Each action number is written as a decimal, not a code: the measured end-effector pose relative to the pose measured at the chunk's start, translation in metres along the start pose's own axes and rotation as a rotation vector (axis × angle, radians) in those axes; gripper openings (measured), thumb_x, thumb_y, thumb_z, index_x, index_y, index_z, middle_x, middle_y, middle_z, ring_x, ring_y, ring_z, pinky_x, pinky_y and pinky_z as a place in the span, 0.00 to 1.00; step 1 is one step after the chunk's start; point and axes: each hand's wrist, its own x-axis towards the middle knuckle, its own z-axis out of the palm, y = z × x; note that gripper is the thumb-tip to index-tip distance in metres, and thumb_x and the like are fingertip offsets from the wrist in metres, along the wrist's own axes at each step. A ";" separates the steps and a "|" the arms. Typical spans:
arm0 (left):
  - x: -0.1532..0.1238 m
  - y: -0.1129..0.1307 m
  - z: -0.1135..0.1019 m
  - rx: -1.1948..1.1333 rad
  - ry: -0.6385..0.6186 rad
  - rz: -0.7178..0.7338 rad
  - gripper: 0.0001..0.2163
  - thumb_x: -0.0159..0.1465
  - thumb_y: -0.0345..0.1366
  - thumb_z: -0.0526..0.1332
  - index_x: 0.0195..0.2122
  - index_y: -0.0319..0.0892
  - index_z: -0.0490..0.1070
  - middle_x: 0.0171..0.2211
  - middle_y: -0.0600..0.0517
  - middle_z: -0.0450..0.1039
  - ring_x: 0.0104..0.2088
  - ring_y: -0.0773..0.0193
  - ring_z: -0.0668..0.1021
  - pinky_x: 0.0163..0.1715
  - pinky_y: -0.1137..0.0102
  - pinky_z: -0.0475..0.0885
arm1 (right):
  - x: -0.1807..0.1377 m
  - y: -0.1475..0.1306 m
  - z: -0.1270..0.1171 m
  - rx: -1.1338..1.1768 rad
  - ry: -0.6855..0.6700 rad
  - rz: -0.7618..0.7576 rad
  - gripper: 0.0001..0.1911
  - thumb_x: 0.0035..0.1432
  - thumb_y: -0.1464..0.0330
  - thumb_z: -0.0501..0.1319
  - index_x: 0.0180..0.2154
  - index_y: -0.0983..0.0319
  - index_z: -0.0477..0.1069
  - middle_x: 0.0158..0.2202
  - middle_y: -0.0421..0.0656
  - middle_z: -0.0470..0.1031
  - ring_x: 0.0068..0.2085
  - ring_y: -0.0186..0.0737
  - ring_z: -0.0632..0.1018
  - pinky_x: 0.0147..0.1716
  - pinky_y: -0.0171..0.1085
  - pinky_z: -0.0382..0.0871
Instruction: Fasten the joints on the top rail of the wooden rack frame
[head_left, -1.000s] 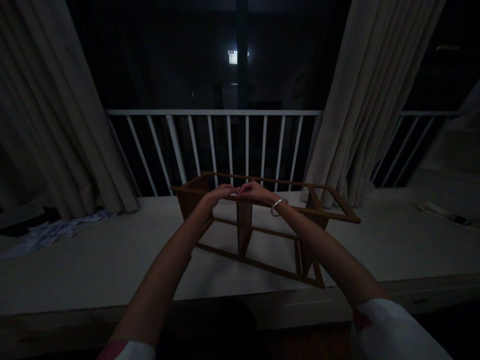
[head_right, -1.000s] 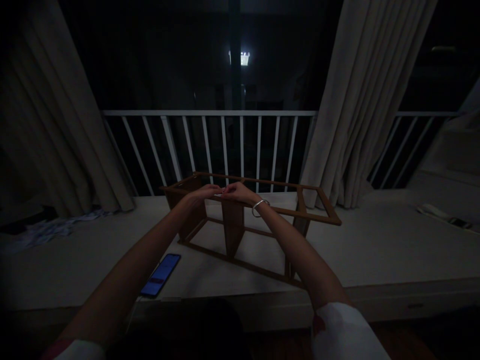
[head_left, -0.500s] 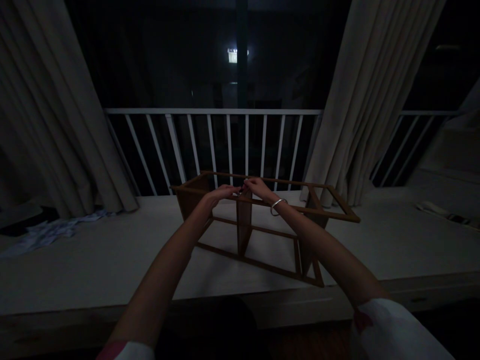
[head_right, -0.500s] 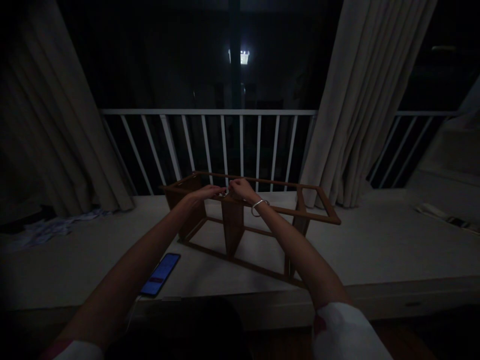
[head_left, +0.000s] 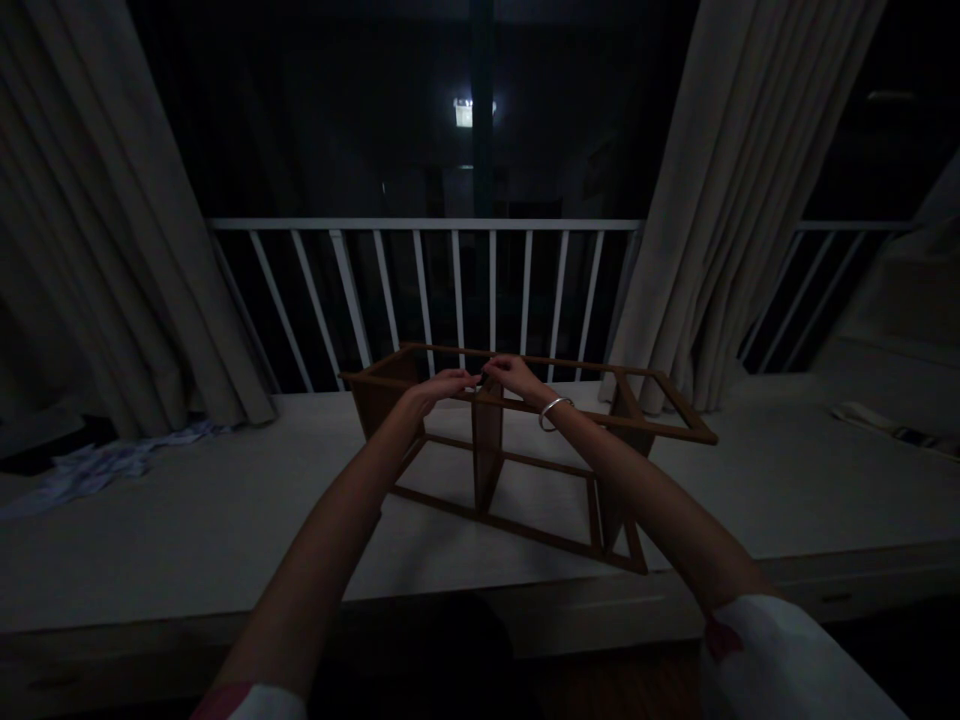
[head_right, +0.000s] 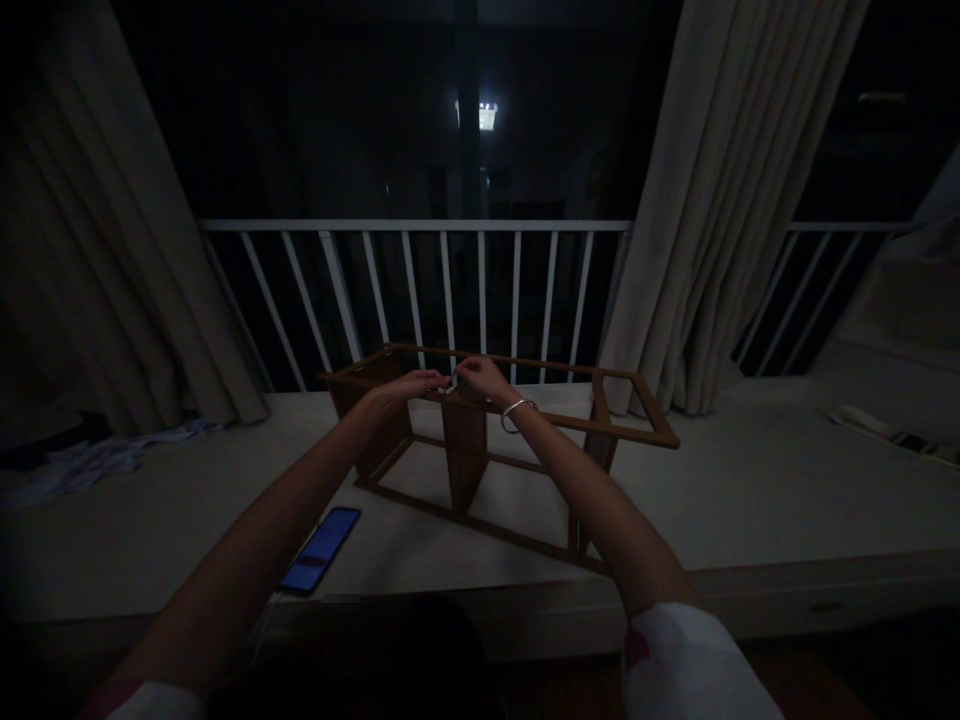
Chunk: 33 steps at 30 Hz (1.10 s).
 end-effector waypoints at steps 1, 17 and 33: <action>0.000 0.000 0.000 -0.001 -0.009 0.005 0.20 0.45 0.52 0.59 0.29 0.39 0.69 0.26 0.54 0.66 0.29 0.69 0.66 0.30 0.73 0.59 | -0.001 -0.002 0.000 0.005 0.007 0.010 0.12 0.47 0.63 0.56 0.30 0.66 0.69 0.28 0.42 0.70 0.32 0.33 0.69 0.33 0.33 0.61; -0.005 0.005 0.000 0.002 0.019 -0.015 0.17 0.46 0.47 0.59 0.28 0.39 0.74 0.26 0.51 0.70 0.32 0.63 0.69 0.33 0.70 0.59 | -0.014 -0.021 -0.005 -0.059 0.039 0.097 0.18 0.42 0.56 0.58 0.21 0.65 0.64 0.18 0.40 0.64 0.24 0.31 0.64 0.24 0.32 0.56; 0.003 -0.006 -0.002 -0.023 -0.082 0.034 0.16 0.47 0.46 0.60 0.30 0.38 0.72 0.30 0.52 0.71 0.32 0.67 0.68 0.35 0.71 0.60 | -0.005 -0.003 0.000 0.024 -0.178 0.084 0.12 0.46 0.63 0.55 0.21 0.66 0.63 0.18 0.39 0.65 0.21 0.28 0.63 0.21 0.29 0.55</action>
